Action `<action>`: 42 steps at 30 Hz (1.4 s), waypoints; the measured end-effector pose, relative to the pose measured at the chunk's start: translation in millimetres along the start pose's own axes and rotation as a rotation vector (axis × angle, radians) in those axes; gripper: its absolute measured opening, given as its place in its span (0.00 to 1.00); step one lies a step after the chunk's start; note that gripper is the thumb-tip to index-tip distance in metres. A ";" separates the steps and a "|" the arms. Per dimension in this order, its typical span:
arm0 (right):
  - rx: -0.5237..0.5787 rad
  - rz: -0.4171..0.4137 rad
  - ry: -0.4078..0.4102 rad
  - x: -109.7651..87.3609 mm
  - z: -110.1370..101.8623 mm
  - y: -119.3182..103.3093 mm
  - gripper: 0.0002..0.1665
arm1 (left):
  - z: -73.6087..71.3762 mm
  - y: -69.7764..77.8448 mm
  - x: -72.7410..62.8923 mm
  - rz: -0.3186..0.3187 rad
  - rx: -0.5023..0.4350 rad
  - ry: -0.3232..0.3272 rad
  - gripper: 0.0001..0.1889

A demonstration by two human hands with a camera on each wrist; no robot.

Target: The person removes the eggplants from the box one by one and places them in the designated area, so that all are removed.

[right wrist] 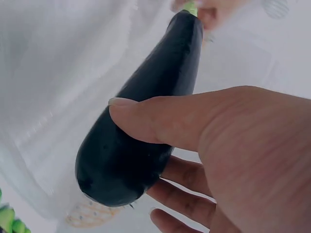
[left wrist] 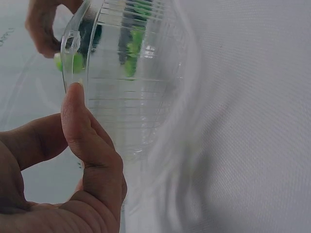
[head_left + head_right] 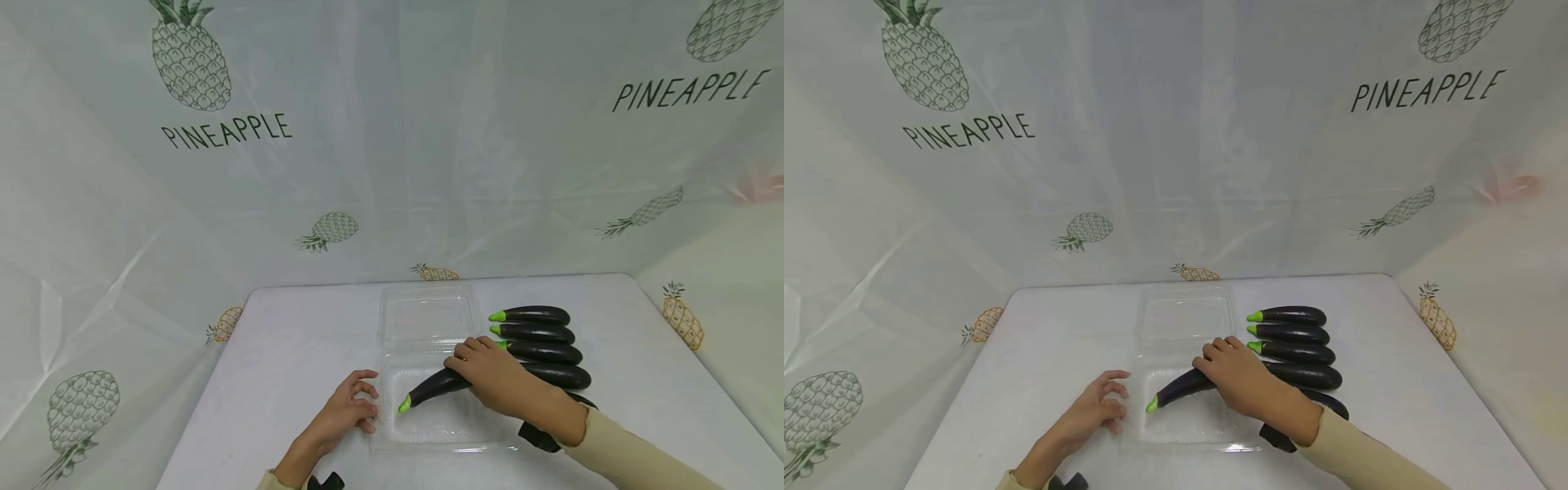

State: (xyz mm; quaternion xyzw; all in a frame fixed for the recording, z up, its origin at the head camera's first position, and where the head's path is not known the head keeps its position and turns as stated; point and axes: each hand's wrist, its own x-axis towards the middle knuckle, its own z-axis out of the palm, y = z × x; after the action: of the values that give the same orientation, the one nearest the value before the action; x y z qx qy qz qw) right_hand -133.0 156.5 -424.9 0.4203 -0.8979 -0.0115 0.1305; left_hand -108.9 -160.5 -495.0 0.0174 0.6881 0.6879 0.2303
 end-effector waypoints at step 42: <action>0.004 0.430 0.116 -175.9 -1.8 44.3 0.40 | -1.4 -0.8 0.3 -0.001 0.000 -0.018 0.35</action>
State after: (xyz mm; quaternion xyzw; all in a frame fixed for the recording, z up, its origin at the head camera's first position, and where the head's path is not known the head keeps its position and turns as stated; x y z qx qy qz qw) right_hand -58.1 318.5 -456.8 0.2193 -0.9578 0.0427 0.1807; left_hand -109.4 -161.7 -496.0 0.0235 0.6860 0.6875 0.2369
